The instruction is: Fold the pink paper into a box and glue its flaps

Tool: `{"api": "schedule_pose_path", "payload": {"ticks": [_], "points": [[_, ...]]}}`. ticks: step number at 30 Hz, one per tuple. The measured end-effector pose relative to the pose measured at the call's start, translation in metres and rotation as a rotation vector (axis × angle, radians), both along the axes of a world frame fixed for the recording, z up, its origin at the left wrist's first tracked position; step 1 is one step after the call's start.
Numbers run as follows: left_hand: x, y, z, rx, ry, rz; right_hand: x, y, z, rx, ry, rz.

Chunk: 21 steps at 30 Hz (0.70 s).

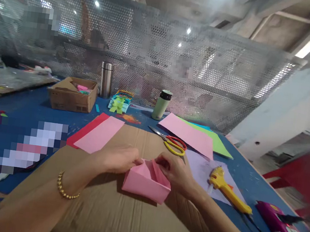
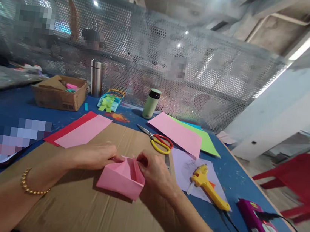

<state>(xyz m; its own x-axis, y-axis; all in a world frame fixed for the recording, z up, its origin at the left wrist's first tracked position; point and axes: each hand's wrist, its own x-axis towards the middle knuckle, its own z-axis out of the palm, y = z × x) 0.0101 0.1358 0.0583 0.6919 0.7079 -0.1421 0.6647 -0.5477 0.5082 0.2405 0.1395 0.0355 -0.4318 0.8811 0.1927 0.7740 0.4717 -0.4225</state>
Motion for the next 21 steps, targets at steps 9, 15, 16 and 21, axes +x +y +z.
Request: {"api": "schedule_pose_path", "payload": {"ticks": [9,15,16,21], "points": [[0.002,-0.008,0.005,0.067,0.153,-0.012,-0.006,0.001,-0.015,0.005,-0.018,0.002],[0.002,-0.014,0.006,0.082,0.229,0.007,-0.003,0.007,-0.026,0.078,0.032,0.094],[0.003,-0.014,0.007,0.074,0.233,0.013,-0.003,0.006,-0.025,0.069,0.046,0.128],[0.005,-0.014,0.009,0.049,0.200,0.025,-0.007,-0.005,-0.011,0.035,-0.005,0.211]]}}
